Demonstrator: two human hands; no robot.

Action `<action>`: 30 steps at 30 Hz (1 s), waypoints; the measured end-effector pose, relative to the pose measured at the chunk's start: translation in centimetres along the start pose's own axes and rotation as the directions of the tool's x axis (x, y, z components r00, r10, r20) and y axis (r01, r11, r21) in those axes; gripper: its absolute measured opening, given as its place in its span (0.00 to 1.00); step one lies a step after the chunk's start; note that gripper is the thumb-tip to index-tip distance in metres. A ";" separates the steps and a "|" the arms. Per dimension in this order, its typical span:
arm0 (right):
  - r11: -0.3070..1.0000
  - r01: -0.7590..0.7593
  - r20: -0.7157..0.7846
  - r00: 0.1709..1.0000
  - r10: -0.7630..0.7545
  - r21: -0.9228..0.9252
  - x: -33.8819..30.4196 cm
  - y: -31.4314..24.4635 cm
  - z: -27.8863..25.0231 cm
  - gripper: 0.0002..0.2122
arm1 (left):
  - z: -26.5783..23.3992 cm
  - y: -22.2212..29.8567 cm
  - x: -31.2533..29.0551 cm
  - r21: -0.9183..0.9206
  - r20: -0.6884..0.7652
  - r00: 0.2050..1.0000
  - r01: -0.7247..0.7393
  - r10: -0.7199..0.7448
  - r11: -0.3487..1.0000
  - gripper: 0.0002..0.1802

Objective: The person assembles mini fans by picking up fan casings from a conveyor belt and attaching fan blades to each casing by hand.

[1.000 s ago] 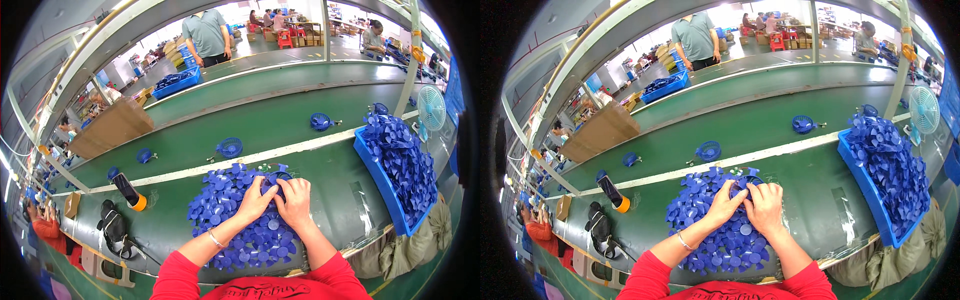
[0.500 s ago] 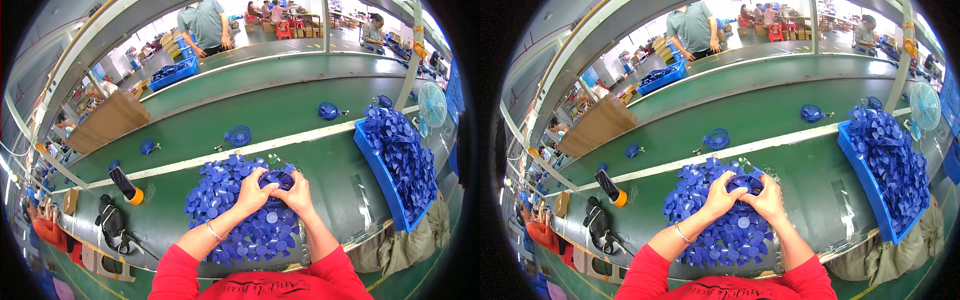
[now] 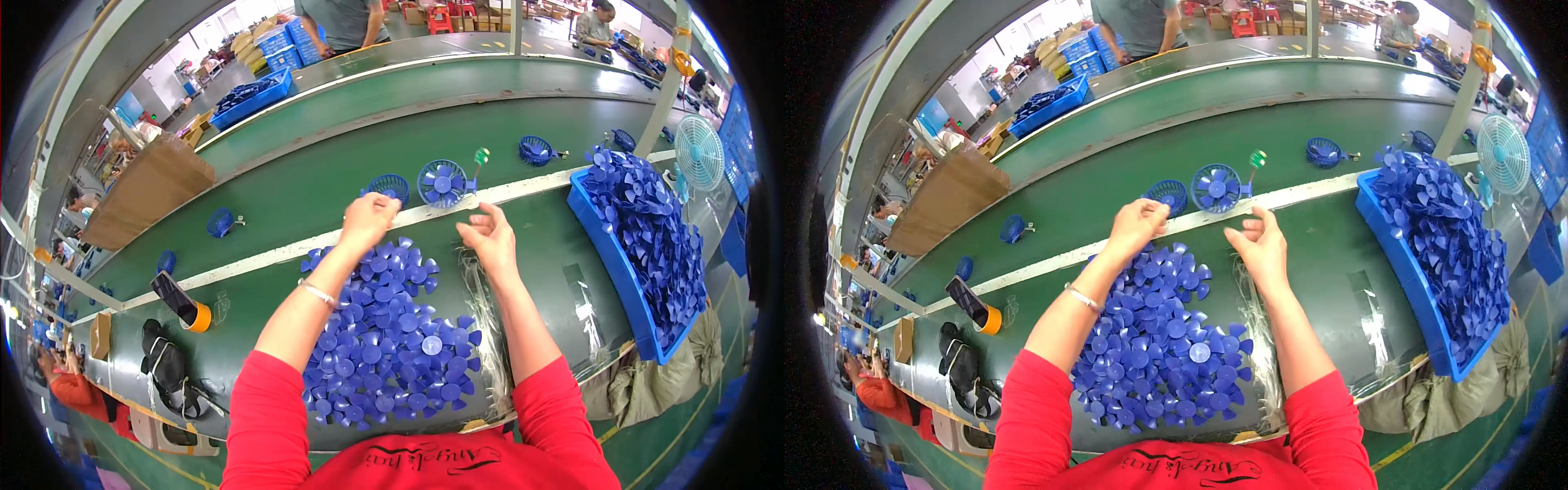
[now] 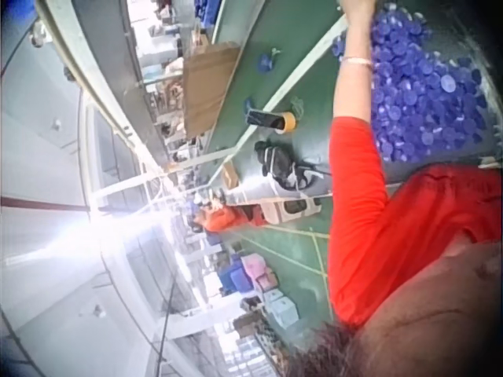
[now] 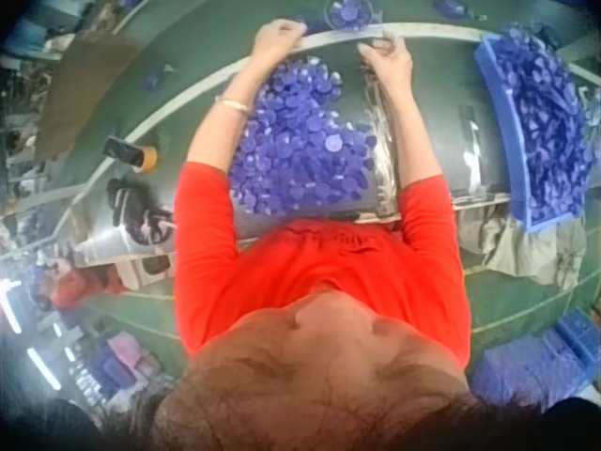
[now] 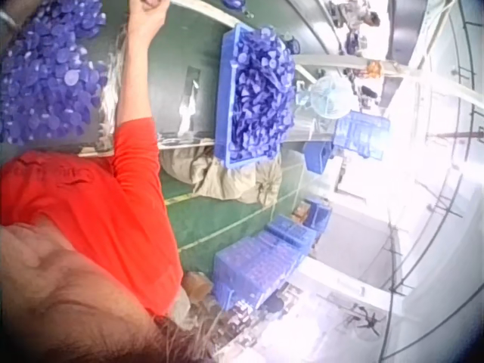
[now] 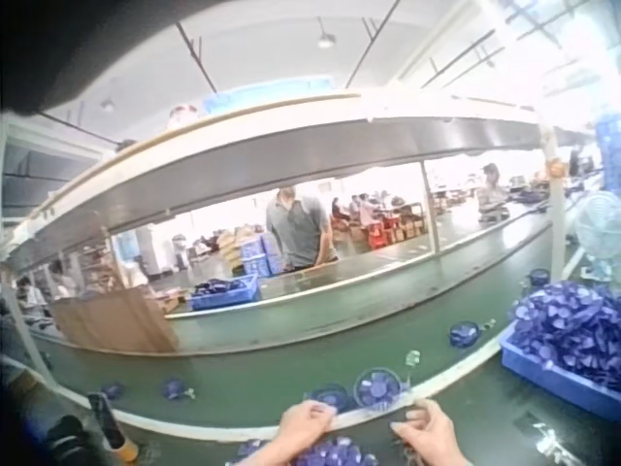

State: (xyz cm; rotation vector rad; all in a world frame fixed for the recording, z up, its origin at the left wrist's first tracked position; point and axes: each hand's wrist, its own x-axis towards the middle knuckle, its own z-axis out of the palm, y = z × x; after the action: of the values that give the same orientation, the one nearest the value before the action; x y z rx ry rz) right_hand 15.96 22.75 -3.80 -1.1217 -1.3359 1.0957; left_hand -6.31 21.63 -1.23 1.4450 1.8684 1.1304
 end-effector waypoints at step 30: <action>0.484 0.481 0.451 0.873 -0.186 -0.731 -5.7 -0.4 -1.7 0.15 | -2.9 -1.0 -3.3 -0.481 -0.120 0.945 0.212 -0.303 0.851 0.12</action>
State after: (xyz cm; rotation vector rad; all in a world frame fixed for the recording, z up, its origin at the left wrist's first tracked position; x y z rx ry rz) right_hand 17.88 17.06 -4.17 -1.2590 -2.3713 0.2705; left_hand -8.13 17.58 -0.86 0.8131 1.6906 1.4910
